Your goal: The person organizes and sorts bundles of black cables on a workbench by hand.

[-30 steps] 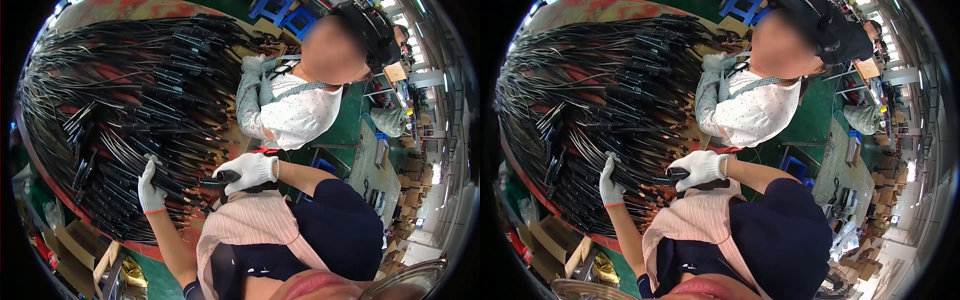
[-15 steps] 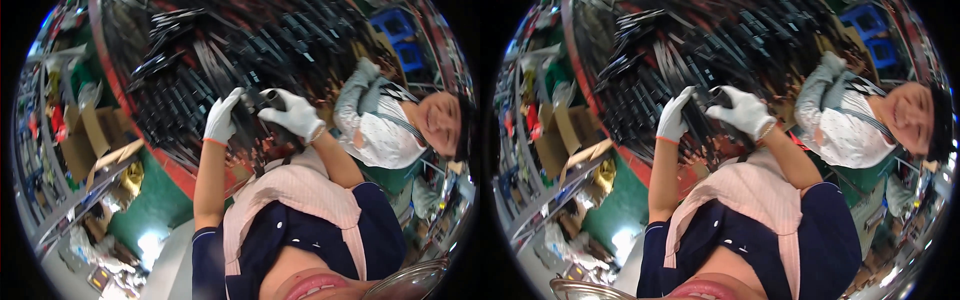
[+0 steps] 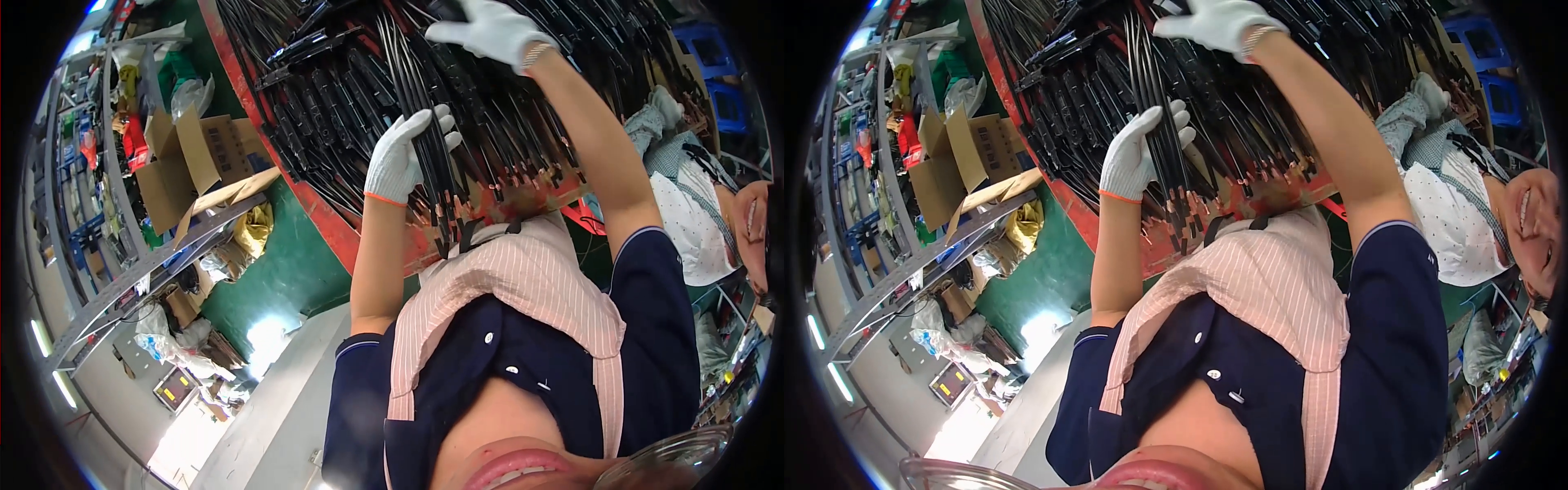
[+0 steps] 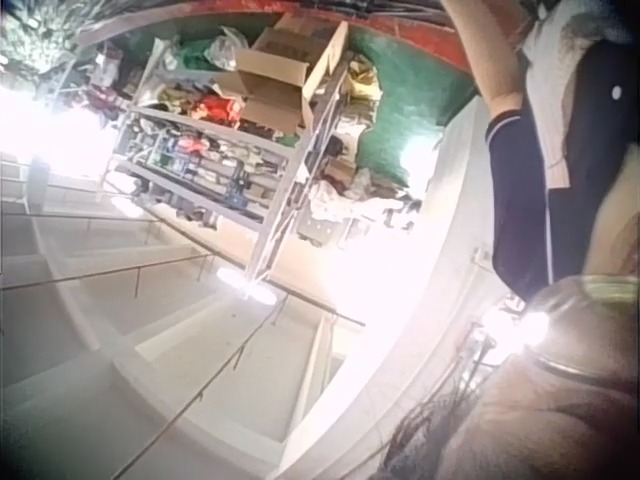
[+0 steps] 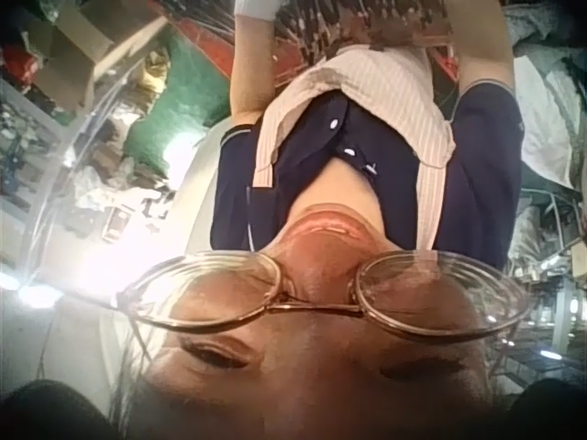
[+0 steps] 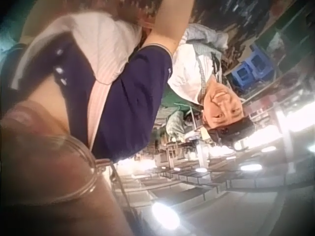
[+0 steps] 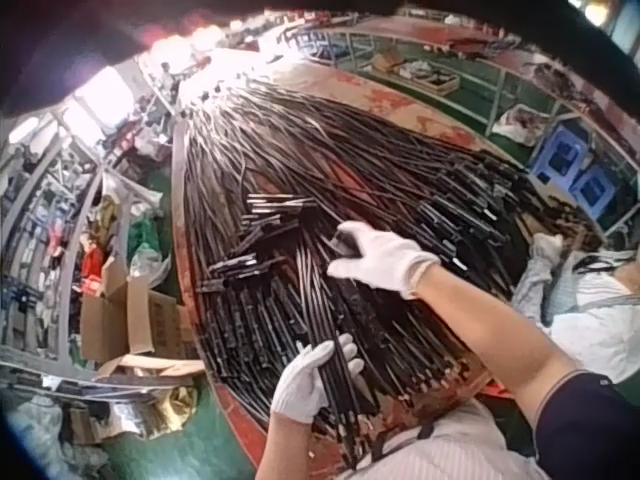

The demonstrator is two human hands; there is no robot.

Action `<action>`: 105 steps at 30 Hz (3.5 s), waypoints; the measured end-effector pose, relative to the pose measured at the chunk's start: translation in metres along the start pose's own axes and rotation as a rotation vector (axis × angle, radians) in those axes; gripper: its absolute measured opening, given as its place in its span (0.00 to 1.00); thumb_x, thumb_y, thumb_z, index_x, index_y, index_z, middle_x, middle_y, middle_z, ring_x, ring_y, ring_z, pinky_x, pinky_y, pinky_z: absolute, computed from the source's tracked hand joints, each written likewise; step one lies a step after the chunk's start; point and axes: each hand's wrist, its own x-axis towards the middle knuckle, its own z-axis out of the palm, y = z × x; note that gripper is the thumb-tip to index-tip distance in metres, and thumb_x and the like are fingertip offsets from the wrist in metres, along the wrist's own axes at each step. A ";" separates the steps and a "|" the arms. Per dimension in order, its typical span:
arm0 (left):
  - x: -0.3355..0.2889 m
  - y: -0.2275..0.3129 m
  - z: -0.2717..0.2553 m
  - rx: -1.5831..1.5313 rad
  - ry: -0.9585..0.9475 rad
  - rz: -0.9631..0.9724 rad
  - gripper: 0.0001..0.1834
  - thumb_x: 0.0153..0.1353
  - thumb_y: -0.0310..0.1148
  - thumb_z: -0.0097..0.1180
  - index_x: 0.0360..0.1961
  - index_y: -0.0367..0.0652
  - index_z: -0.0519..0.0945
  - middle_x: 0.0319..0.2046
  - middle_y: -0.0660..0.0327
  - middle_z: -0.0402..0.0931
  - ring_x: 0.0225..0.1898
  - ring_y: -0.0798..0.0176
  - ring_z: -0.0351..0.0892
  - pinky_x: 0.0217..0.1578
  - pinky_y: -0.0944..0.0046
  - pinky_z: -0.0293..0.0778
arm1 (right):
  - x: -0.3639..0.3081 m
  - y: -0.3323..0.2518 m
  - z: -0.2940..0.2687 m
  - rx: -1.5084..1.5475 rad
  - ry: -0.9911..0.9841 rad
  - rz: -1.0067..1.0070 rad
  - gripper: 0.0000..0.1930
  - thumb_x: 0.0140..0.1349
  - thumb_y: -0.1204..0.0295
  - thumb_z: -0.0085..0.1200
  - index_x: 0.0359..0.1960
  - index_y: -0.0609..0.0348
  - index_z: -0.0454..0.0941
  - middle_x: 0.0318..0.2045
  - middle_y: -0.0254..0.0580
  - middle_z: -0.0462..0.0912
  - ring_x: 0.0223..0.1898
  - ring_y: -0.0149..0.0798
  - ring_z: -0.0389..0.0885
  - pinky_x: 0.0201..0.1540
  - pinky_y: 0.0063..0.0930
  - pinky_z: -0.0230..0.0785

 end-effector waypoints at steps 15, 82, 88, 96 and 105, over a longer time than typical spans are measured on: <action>0.018 0.000 0.025 0.161 -0.074 0.132 0.15 0.69 0.31 0.51 0.48 0.27 0.75 0.36 0.57 0.78 0.32 0.65 0.81 0.35 0.70 0.81 | -0.239 0.065 0.062 1.782 -0.037 0.993 0.13 0.69 0.60 0.52 0.47 0.54 0.74 0.30 0.30 0.77 0.25 0.24 0.76 0.25 0.22 0.73; -0.011 -0.019 -0.010 0.131 0.114 -0.005 0.17 0.62 0.31 0.62 0.48 0.37 0.73 0.33 0.60 0.79 0.33 0.67 0.78 0.38 0.66 0.76 | 0.227 0.024 0.181 -0.674 -0.118 -0.160 0.34 0.65 0.41 0.45 0.67 0.41 0.57 0.51 0.56 0.76 0.52 0.58 0.77 0.51 0.50 0.73; -0.005 -0.016 -0.011 0.119 0.076 0.030 0.17 0.63 0.33 0.62 0.49 0.39 0.73 0.34 0.61 0.78 0.34 0.67 0.79 0.39 0.65 0.78 | 0.220 0.009 0.163 -0.426 -0.219 -0.013 0.36 0.63 0.36 0.40 0.67 0.42 0.57 0.56 0.59 0.74 0.55 0.60 0.75 0.58 0.48 0.67; -0.004 -0.029 -0.015 0.042 0.046 0.022 0.15 0.61 0.34 0.63 0.46 0.43 0.74 0.35 0.60 0.78 0.34 0.67 0.78 0.40 0.63 0.80 | 0.155 0.054 0.110 0.073 0.005 0.093 0.25 0.66 0.53 0.52 0.56 0.55 0.68 0.50 0.55 0.77 0.46 0.51 0.80 0.47 0.40 0.74; -0.001 -0.022 -0.025 -0.032 0.000 0.133 0.10 0.64 0.33 0.59 0.41 0.39 0.74 0.33 0.58 0.77 0.31 0.62 0.77 0.34 0.63 0.77 | -0.061 0.020 -0.014 0.025 0.413 -0.462 0.16 0.52 0.72 0.69 0.40 0.57 0.77 0.40 0.41 0.79 0.42 0.40 0.79 0.46 0.30 0.72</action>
